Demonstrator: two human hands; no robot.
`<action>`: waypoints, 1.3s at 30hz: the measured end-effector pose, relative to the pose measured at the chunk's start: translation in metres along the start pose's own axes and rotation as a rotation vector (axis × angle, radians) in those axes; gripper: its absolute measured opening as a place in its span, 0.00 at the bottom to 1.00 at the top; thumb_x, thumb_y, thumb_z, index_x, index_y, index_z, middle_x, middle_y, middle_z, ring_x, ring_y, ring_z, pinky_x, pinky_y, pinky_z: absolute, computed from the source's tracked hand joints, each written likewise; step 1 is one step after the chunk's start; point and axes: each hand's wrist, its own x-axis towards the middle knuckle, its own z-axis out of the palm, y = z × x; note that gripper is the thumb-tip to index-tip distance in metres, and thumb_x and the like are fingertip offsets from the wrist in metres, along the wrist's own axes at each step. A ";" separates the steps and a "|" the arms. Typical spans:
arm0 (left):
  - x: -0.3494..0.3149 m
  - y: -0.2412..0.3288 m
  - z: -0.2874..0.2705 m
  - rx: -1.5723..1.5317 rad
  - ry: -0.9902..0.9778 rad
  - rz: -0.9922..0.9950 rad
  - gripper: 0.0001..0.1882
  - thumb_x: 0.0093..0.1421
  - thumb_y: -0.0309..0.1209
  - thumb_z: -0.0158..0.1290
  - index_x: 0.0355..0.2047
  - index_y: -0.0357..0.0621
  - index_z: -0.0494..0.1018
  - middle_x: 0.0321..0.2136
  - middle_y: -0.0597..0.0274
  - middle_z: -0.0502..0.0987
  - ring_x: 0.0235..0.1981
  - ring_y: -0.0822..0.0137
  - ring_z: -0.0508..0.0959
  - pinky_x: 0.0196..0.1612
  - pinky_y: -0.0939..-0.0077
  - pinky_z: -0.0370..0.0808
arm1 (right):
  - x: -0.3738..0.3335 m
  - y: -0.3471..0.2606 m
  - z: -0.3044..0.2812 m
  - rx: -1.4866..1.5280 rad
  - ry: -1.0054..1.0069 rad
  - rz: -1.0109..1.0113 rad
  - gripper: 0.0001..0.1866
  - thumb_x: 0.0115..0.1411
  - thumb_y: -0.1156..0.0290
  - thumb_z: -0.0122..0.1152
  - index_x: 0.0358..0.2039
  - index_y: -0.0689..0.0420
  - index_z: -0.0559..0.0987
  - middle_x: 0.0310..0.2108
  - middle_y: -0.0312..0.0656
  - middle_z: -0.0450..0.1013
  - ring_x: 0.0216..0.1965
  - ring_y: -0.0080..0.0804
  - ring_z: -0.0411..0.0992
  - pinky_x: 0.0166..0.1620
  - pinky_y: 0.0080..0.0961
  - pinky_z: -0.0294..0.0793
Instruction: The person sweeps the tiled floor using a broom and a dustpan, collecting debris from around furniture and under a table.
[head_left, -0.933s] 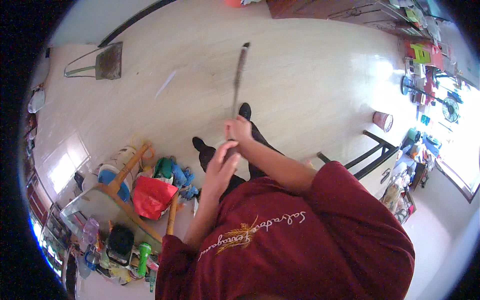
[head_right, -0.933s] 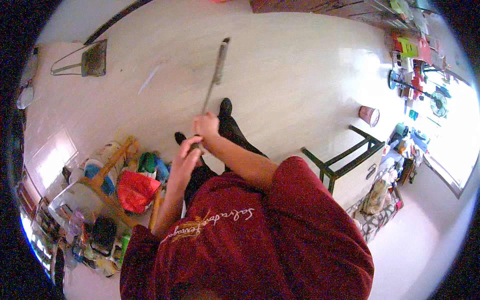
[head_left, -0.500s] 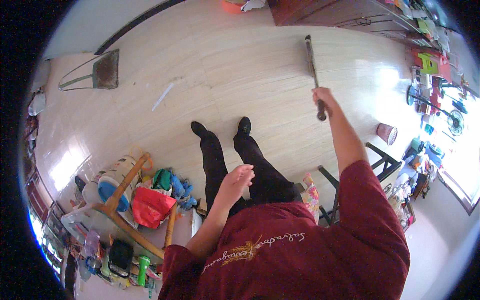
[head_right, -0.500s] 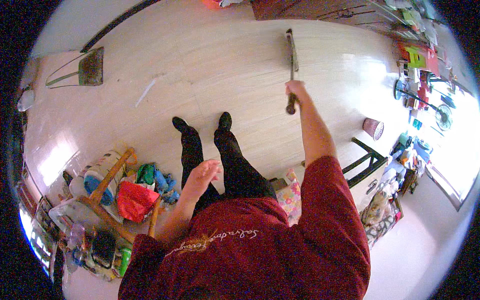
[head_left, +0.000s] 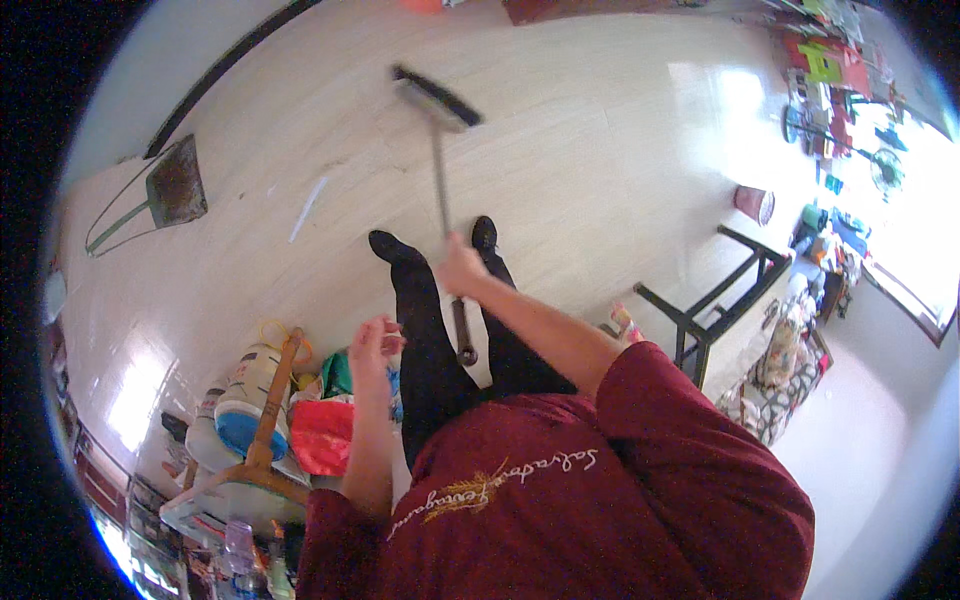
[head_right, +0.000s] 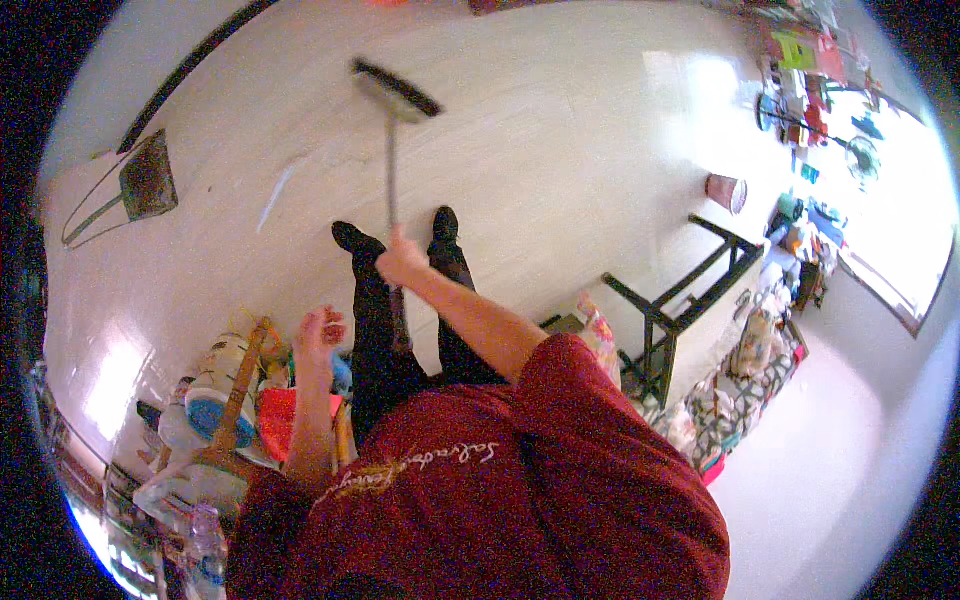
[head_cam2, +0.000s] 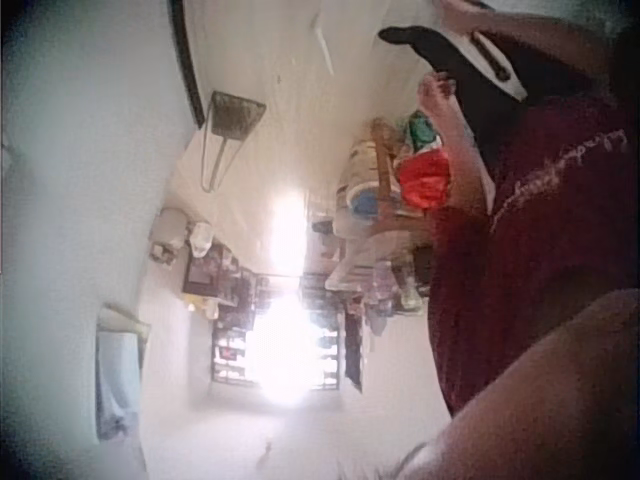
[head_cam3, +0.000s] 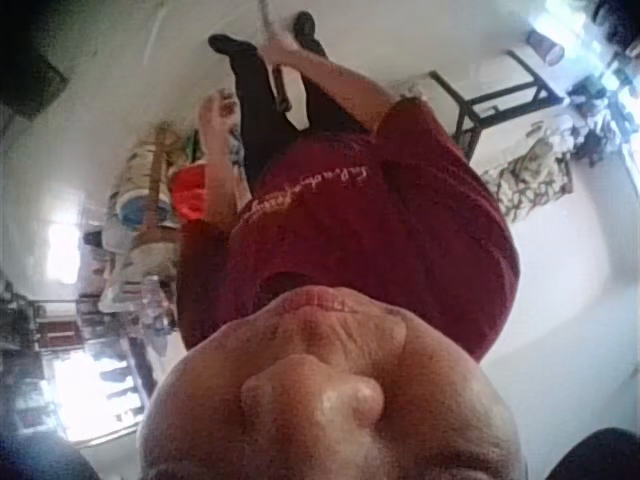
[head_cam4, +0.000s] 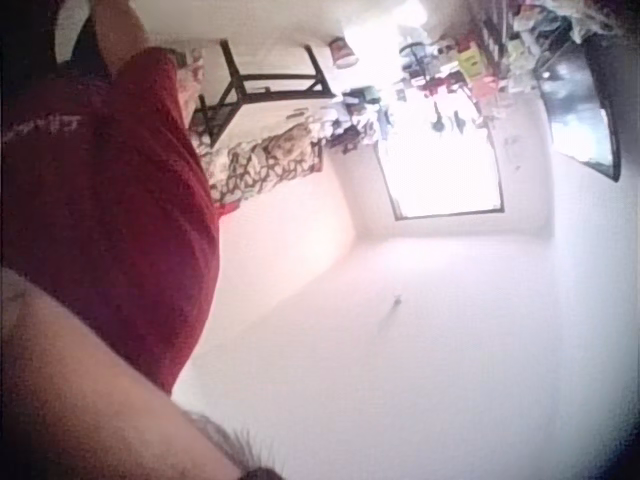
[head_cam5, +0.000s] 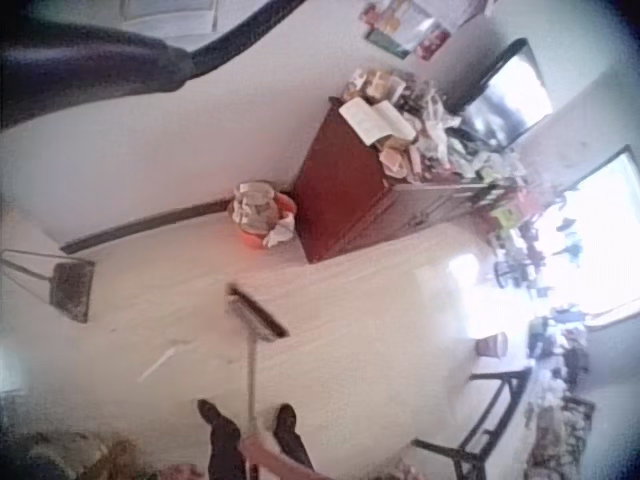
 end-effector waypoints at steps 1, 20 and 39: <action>0.004 0.003 -0.018 0.032 0.011 0.011 0.15 0.56 0.40 0.44 0.36 0.41 0.68 0.26 0.62 0.72 0.23 0.73 0.71 0.26 0.82 0.68 | -0.018 -0.018 0.000 0.142 -0.030 0.014 0.30 0.42 0.73 0.54 0.48 0.66 0.59 0.18 0.51 0.69 0.19 0.37 0.70 0.21 0.29 0.70; 0.047 -0.015 -0.080 0.094 0.098 -0.101 0.11 0.54 0.39 0.47 0.30 0.44 0.68 0.25 0.64 0.71 0.20 0.75 0.70 0.23 0.85 0.67 | -0.008 0.254 -0.124 0.760 0.184 0.069 0.22 0.45 0.78 0.53 0.43 0.49 0.66 0.12 0.34 0.63 0.09 0.21 0.59 0.11 0.21 0.57; 0.045 -0.045 -0.132 0.012 0.130 -0.009 0.12 0.52 0.38 0.47 0.30 0.43 0.69 0.21 0.64 0.72 0.17 0.75 0.71 0.18 0.85 0.66 | -0.044 -0.081 0.034 0.896 -0.166 0.078 0.13 0.43 0.78 0.48 0.31 0.57 0.59 0.12 0.36 0.58 0.12 0.28 0.59 0.14 0.25 0.56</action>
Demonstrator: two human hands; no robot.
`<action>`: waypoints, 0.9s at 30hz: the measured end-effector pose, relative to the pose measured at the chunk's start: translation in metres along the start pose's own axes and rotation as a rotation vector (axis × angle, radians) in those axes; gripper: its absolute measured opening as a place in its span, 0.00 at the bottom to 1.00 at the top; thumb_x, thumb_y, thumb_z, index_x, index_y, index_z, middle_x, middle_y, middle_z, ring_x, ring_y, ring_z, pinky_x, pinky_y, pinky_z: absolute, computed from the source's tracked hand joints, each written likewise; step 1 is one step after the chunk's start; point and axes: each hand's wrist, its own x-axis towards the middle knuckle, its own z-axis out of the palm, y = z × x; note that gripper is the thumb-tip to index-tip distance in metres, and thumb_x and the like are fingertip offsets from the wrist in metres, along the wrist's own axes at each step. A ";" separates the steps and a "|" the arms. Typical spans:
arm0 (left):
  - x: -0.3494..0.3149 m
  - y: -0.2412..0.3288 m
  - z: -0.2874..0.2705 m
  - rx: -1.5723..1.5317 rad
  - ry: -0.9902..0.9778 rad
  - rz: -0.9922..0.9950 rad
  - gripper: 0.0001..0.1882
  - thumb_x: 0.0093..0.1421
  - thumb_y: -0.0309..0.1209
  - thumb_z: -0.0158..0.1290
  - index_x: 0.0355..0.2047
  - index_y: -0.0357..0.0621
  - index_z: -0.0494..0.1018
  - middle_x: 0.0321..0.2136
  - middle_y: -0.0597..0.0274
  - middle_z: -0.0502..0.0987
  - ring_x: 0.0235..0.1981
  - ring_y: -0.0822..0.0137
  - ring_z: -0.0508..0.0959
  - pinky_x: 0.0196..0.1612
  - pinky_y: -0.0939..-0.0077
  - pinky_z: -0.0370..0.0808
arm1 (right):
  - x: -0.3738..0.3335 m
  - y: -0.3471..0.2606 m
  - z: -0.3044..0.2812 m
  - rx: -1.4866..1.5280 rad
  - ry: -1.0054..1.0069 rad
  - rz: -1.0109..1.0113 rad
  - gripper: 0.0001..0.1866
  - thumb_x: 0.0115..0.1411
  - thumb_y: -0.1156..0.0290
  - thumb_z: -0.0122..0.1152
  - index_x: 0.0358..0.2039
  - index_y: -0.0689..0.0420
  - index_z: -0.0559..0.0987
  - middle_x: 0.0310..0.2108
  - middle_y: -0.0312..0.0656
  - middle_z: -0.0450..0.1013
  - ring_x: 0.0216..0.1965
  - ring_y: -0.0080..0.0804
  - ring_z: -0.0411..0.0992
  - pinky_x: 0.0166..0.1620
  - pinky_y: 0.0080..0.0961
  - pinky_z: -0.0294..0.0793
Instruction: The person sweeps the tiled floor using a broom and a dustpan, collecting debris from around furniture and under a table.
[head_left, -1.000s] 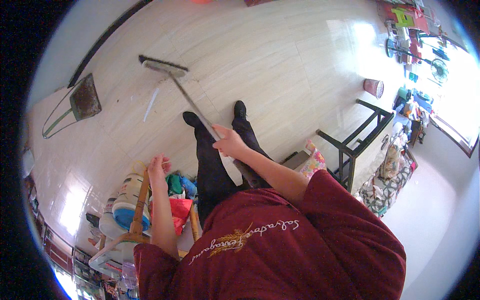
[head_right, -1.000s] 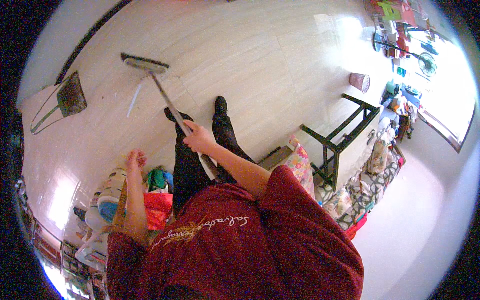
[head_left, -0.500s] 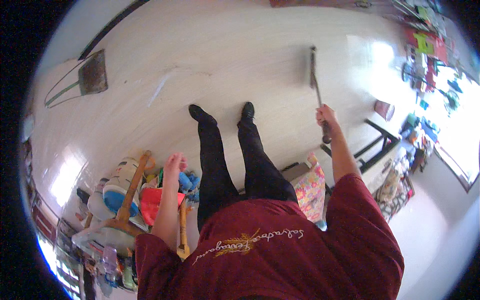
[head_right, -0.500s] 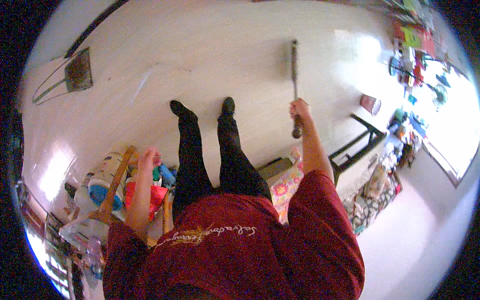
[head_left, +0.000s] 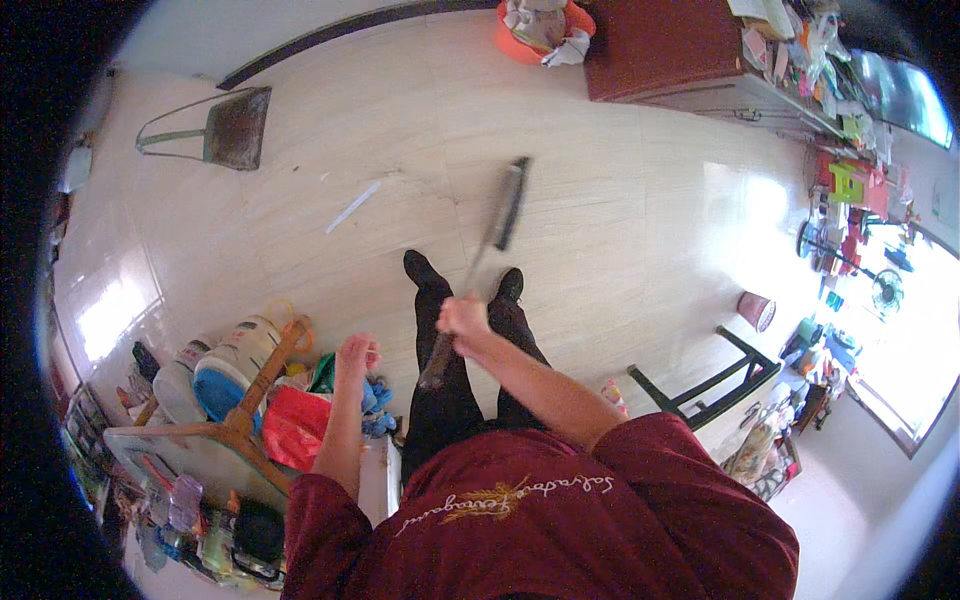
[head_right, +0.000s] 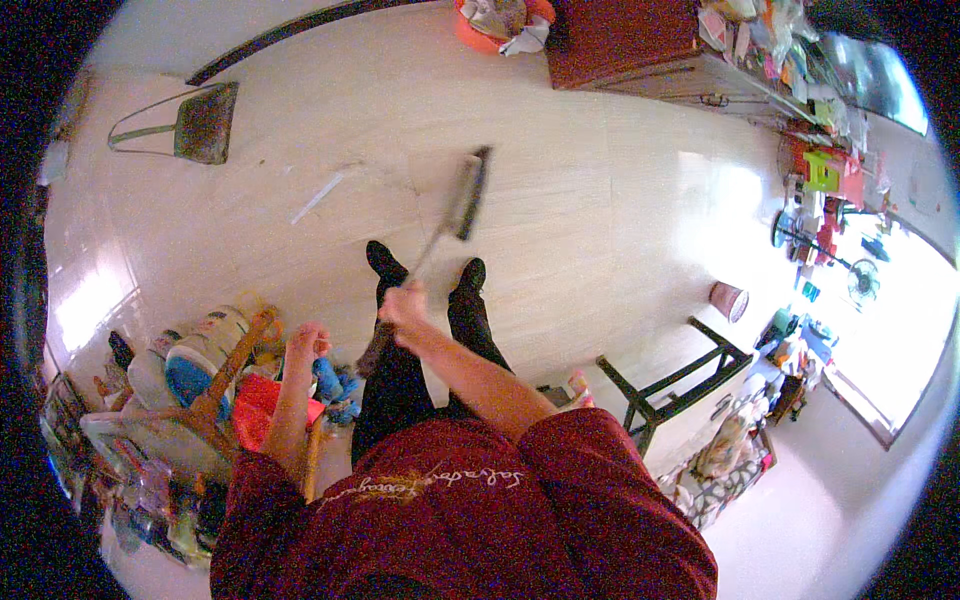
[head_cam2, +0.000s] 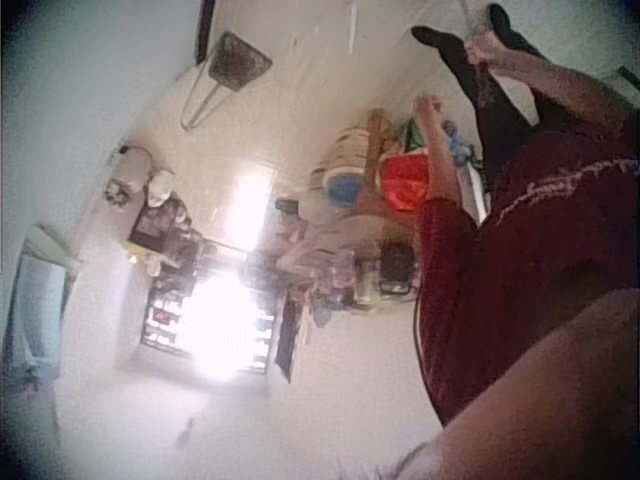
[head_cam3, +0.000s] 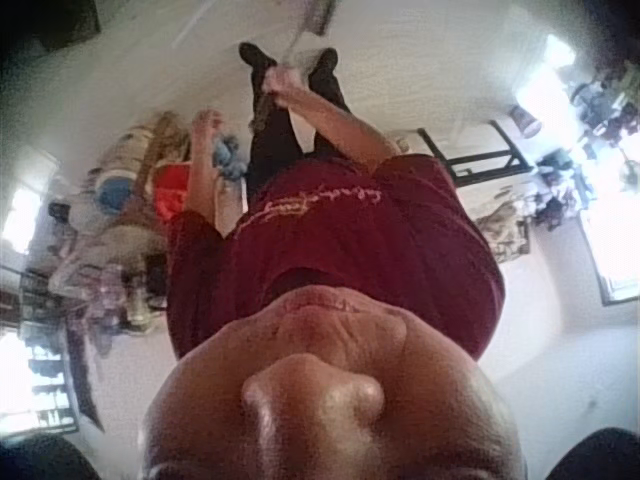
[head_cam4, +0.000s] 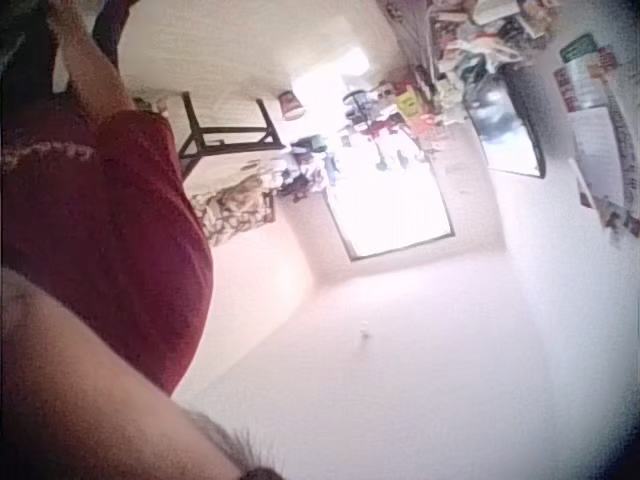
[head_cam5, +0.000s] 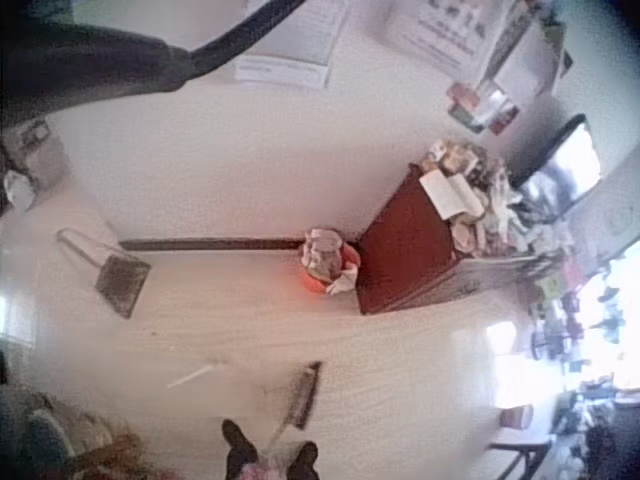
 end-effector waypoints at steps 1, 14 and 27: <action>-0.003 0.005 -0.006 -0.027 0.000 0.050 0.12 0.52 0.38 0.47 0.30 0.43 0.69 0.21 0.64 0.72 0.17 0.75 0.71 0.17 0.84 0.66 | -0.012 -0.009 0.031 0.261 0.125 0.122 0.15 0.46 0.80 0.46 0.36 0.58 0.58 0.10 0.36 0.58 0.09 0.26 0.58 0.10 0.22 0.55; 0.010 -0.042 -0.122 -0.228 0.305 -0.054 0.08 0.53 0.36 0.48 0.28 0.45 0.69 0.18 0.65 0.72 0.13 0.75 0.70 0.14 0.85 0.64 | 0.011 -0.100 -0.078 -0.184 0.107 -0.153 0.32 0.43 0.78 0.50 0.51 0.64 0.53 0.08 0.38 0.60 0.06 0.27 0.59 0.08 0.25 0.60; -0.017 -0.072 -0.042 -0.451 0.276 -0.200 0.11 0.53 0.37 0.47 0.32 0.43 0.67 0.21 0.62 0.72 0.17 0.72 0.71 0.17 0.83 0.65 | 0.185 -0.217 -0.119 -0.483 -0.189 -0.287 0.08 0.42 0.70 0.48 0.10 0.54 0.65 0.09 0.36 0.60 0.10 0.25 0.57 0.12 0.24 0.55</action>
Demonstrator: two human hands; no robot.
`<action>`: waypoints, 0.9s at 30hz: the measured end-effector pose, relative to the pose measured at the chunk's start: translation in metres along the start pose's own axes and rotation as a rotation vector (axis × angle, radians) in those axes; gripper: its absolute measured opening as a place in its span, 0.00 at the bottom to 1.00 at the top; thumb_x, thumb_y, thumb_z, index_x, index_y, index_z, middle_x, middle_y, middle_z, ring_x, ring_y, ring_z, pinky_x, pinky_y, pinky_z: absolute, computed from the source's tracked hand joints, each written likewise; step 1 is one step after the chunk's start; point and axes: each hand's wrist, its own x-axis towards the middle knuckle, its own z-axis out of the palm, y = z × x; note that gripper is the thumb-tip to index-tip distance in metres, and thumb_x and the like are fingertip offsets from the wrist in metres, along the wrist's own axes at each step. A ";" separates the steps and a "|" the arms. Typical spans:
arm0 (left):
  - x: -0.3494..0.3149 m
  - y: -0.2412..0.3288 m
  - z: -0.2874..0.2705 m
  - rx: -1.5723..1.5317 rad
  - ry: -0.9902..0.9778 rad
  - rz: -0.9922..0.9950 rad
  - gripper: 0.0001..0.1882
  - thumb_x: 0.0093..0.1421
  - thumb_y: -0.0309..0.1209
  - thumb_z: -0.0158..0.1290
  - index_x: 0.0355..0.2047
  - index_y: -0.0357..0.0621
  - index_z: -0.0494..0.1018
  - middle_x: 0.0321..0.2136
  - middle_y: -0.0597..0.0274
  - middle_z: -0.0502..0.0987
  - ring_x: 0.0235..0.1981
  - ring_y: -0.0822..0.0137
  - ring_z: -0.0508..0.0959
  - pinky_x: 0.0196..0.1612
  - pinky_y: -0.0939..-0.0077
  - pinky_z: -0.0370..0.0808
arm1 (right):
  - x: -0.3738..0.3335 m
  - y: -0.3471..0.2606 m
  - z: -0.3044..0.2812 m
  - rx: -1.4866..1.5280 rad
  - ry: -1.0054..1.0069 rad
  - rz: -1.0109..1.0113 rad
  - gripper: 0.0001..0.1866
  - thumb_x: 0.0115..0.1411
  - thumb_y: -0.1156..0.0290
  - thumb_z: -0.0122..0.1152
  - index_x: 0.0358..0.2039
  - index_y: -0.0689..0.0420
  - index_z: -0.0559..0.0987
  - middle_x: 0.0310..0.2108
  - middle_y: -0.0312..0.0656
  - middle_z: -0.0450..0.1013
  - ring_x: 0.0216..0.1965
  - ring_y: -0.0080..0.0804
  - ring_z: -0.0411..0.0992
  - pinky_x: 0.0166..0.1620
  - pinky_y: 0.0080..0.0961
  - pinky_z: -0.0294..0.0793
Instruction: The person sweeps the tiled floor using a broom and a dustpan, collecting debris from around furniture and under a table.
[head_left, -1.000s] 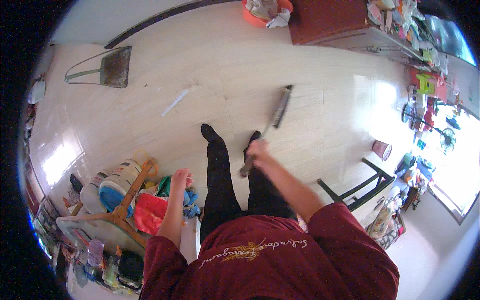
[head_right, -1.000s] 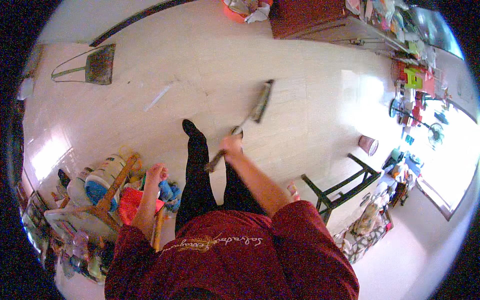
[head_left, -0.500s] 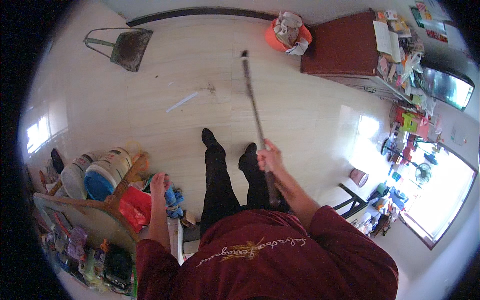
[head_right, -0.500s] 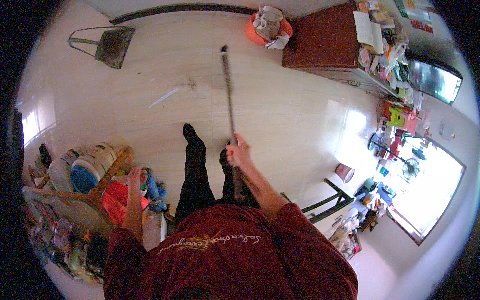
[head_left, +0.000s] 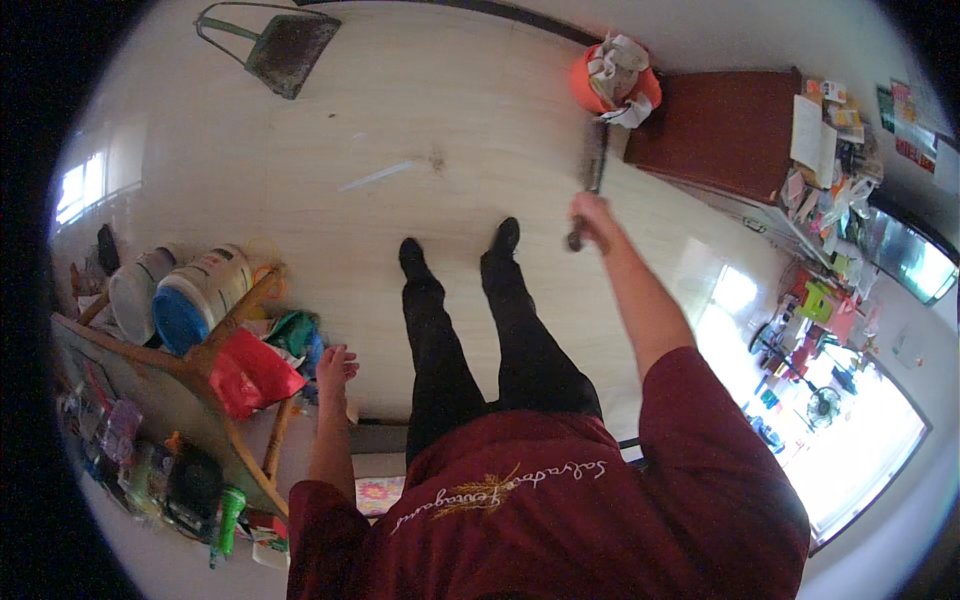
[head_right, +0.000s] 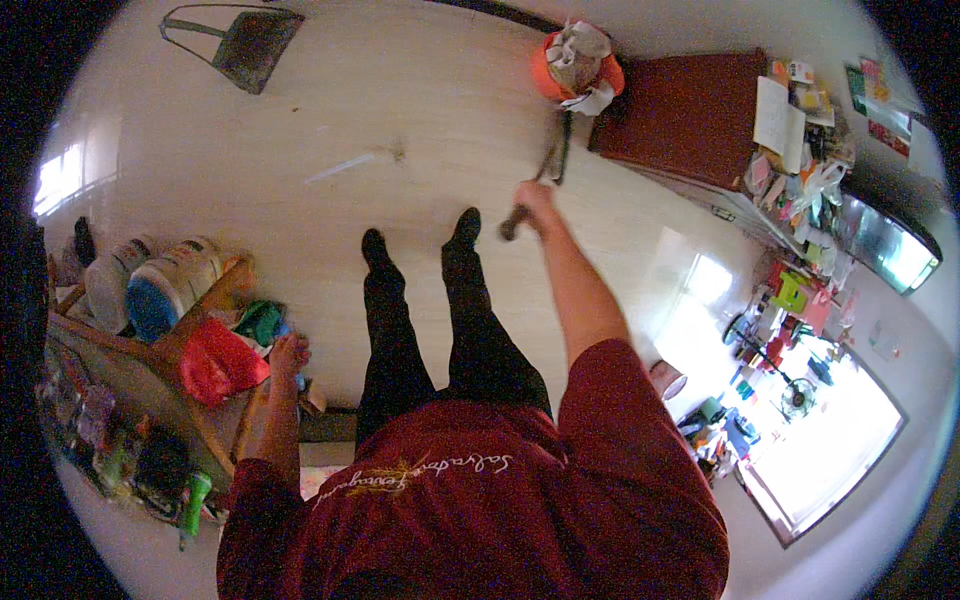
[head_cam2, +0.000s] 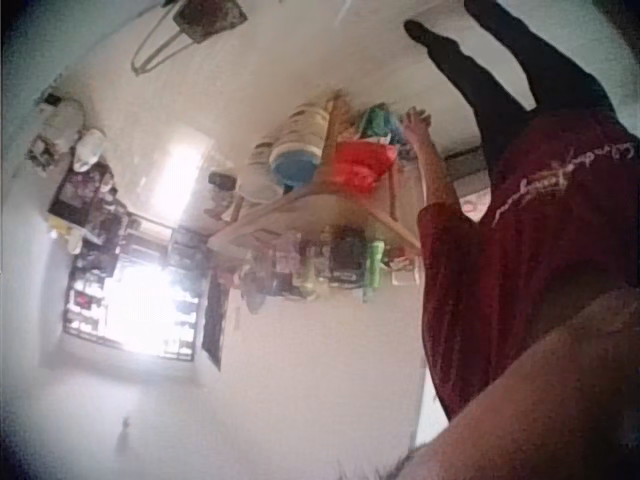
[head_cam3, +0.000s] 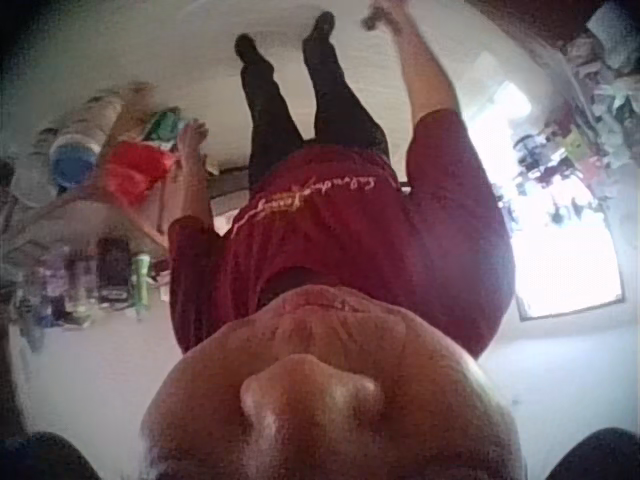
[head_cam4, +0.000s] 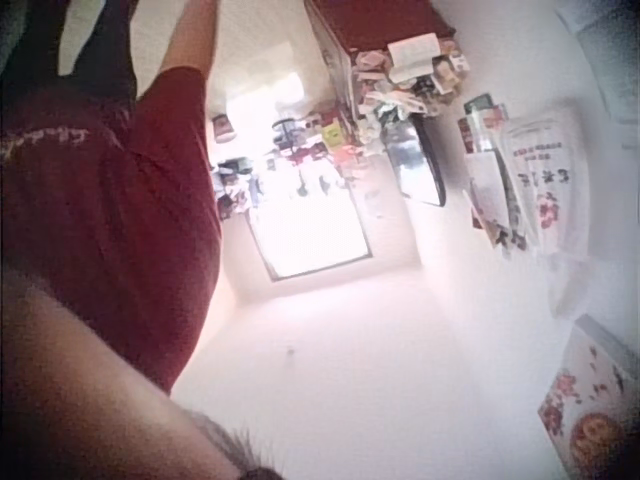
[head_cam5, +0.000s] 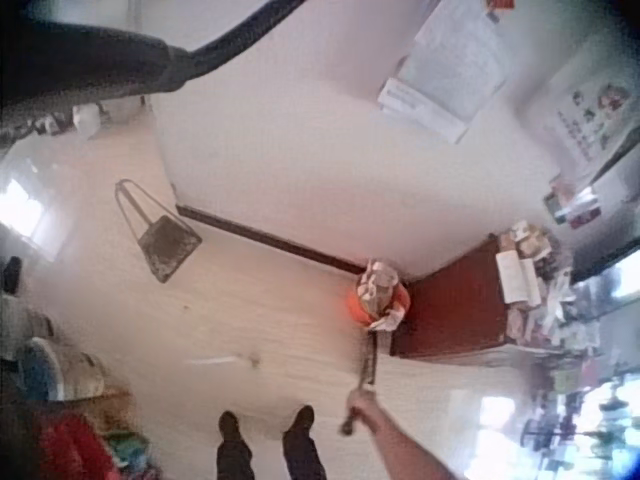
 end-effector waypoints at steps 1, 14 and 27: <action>0.000 -0.006 0.010 -0.030 -0.040 -0.013 0.11 0.53 0.37 0.47 0.32 0.43 0.67 0.22 0.62 0.72 0.17 0.72 0.71 0.18 0.83 0.65 | 0.008 0.008 0.018 -0.159 0.050 0.133 0.06 0.41 0.71 0.48 0.11 0.55 0.66 0.10 0.37 0.61 0.10 0.27 0.59 0.12 0.27 0.55; -0.047 0.031 0.117 -0.001 -0.075 0.141 0.16 0.54 0.40 0.46 0.38 0.41 0.67 0.26 0.61 0.73 0.22 0.71 0.73 0.26 0.79 0.68 | -0.075 -0.124 0.089 0.343 -0.091 0.331 0.39 0.47 0.76 0.44 0.57 0.55 0.36 0.10 0.29 0.53 0.07 0.17 0.50 0.10 0.15 0.50; -0.008 -0.082 0.011 -0.241 0.143 -0.166 0.14 0.54 0.36 0.46 0.35 0.38 0.66 0.24 0.57 0.72 0.18 0.71 0.72 0.19 0.81 0.67 | 0.144 -0.223 0.196 -0.024 -0.389 0.053 0.10 0.48 0.63 0.52 0.18 0.55 0.69 0.16 0.36 0.63 0.13 0.22 0.59 0.14 0.16 0.60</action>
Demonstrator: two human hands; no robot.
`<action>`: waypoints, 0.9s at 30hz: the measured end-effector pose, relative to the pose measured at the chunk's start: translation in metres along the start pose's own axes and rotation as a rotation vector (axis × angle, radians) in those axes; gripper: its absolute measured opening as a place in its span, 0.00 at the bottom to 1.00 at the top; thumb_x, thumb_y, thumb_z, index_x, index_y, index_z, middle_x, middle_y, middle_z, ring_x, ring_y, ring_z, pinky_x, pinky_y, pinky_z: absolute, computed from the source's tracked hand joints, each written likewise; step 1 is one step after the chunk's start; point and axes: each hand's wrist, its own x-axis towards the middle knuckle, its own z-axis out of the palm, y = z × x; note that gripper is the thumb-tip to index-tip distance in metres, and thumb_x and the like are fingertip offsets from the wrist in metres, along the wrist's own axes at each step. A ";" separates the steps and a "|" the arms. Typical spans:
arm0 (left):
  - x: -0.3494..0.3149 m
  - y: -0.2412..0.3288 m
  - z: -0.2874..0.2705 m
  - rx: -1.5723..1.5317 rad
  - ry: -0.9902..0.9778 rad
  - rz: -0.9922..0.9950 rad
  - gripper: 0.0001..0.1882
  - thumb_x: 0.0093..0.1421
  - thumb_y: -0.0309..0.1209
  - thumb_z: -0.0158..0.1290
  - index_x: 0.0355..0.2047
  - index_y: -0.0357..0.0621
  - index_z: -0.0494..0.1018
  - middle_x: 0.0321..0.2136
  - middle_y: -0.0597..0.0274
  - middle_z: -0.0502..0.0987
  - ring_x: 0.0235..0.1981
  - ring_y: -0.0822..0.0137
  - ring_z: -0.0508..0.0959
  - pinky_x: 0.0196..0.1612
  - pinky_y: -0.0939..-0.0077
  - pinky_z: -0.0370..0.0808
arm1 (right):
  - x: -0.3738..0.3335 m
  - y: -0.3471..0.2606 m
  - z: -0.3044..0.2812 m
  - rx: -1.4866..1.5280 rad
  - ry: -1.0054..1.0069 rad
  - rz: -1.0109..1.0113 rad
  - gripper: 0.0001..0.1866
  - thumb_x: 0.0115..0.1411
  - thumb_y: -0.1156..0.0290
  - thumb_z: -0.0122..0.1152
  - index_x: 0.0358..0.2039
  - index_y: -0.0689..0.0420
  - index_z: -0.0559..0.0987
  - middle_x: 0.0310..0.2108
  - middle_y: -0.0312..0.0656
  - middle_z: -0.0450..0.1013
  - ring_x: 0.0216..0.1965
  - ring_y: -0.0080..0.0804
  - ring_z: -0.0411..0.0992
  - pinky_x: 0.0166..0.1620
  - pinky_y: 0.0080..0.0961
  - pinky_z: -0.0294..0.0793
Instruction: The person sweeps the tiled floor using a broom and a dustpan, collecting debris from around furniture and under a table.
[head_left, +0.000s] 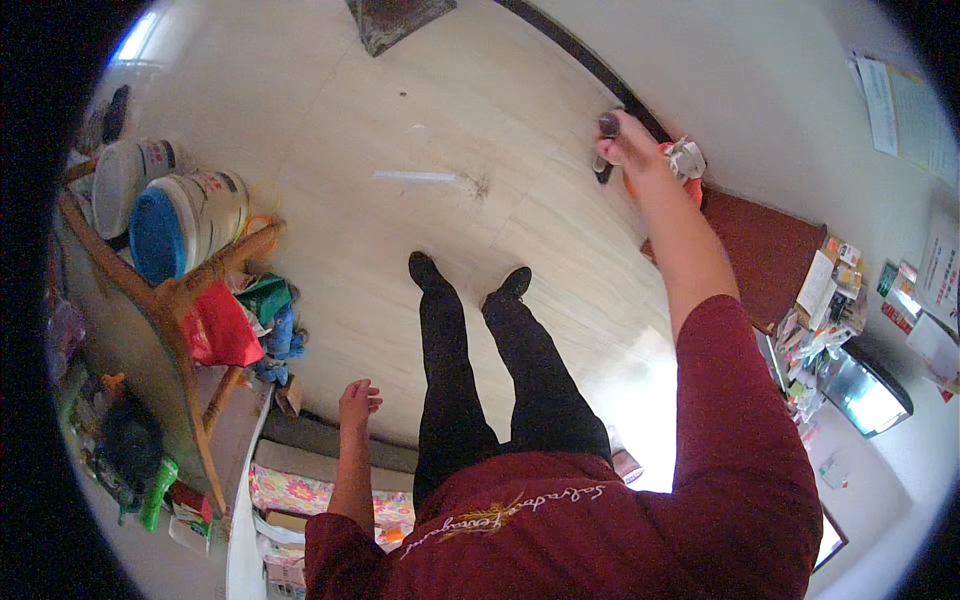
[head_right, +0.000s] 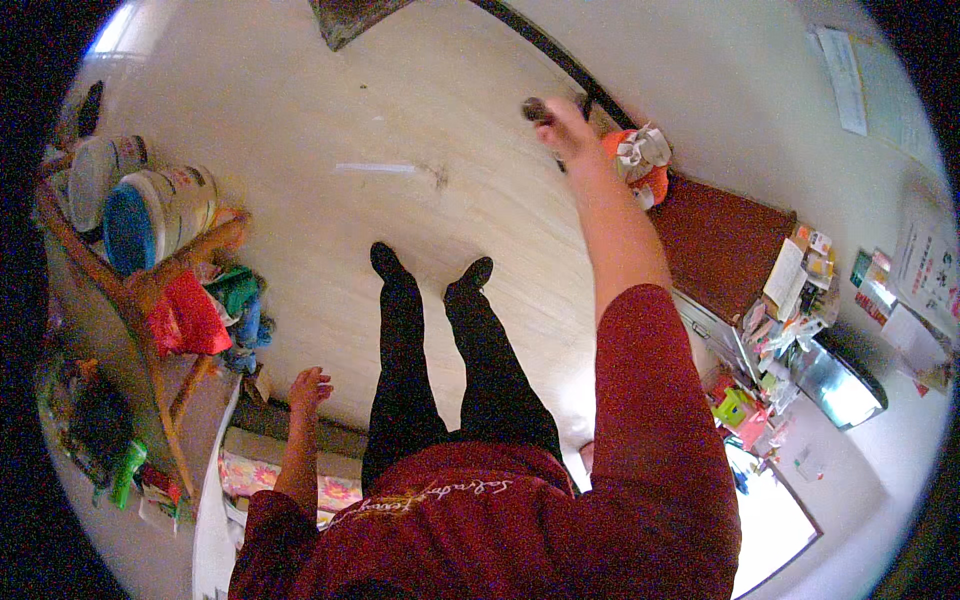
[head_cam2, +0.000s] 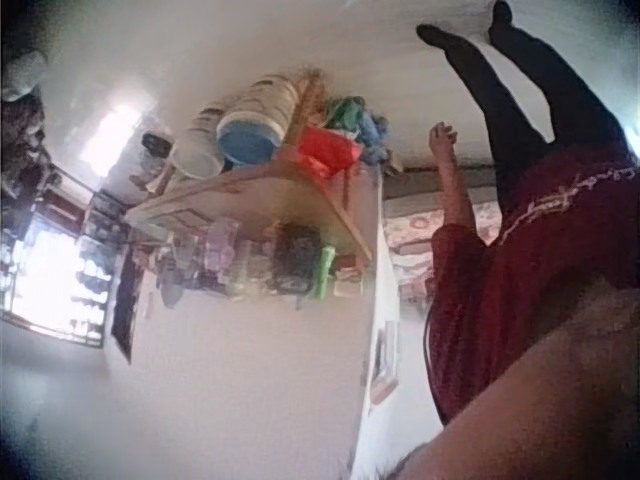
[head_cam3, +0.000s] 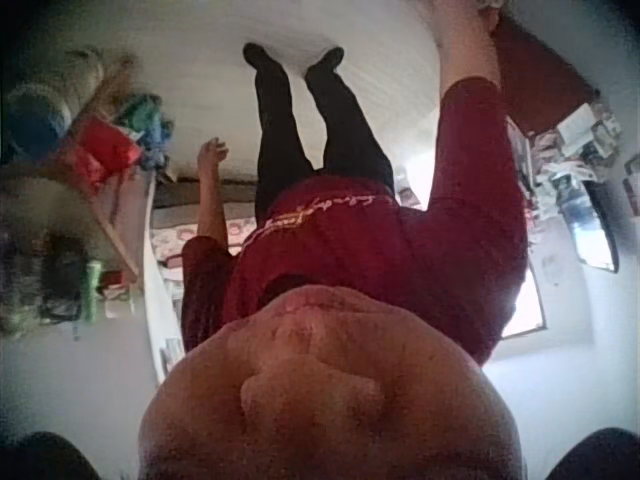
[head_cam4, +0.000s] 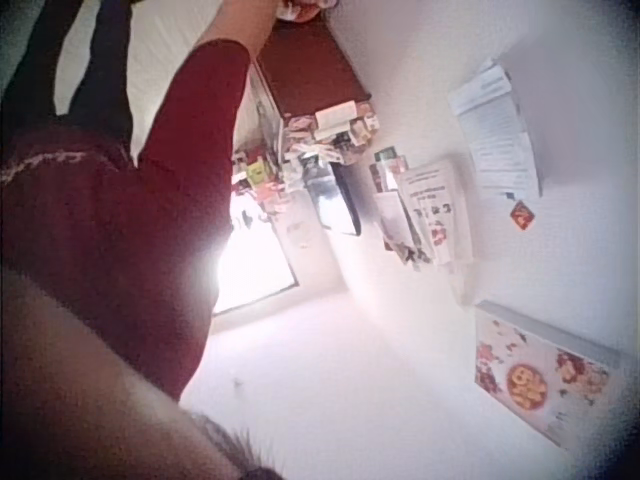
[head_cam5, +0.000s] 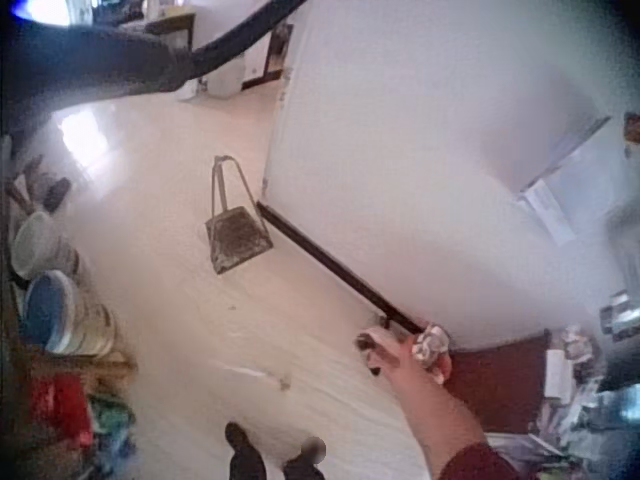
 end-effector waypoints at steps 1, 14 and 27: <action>-0.003 -0.008 -0.005 -0.012 0.022 -0.041 0.14 0.53 0.36 0.46 0.35 0.38 0.66 0.23 0.57 0.72 0.18 0.70 0.72 0.19 0.81 0.67 | 0.003 0.007 0.029 -0.116 0.035 0.014 0.10 0.48 0.63 0.51 0.18 0.55 0.70 0.17 0.36 0.64 0.13 0.22 0.60 0.15 0.16 0.61; -0.006 0.045 0.004 -0.085 -0.106 0.079 0.14 0.53 0.38 0.46 0.34 0.42 0.67 0.24 0.62 0.73 0.20 0.74 0.72 0.24 0.82 0.68 | -0.137 0.111 0.149 -0.246 0.194 0.137 0.36 0.46 0.80 0.47 0.56 0.56 0.48 0.11 0.34 0.59 0.08 0.20 0.55 0.11 0.18 0.55; 0.010 0.022 -0.030 -0.085 -0.121 0.015 0.14 0.53 0.37 0.45 0.35 0.41 0.68 0.24 0.61 0.72 0.19 0.74 0.71 0.22 0.84 0.66 | -0.192 0.187 0.090 0.028 0.193 0.190 0.12 0.49 0.75 0.43 0.12 0.52 0.58 0.10 0.32 0.54 0.09 0.21 0.51 0.12 0.16 0.50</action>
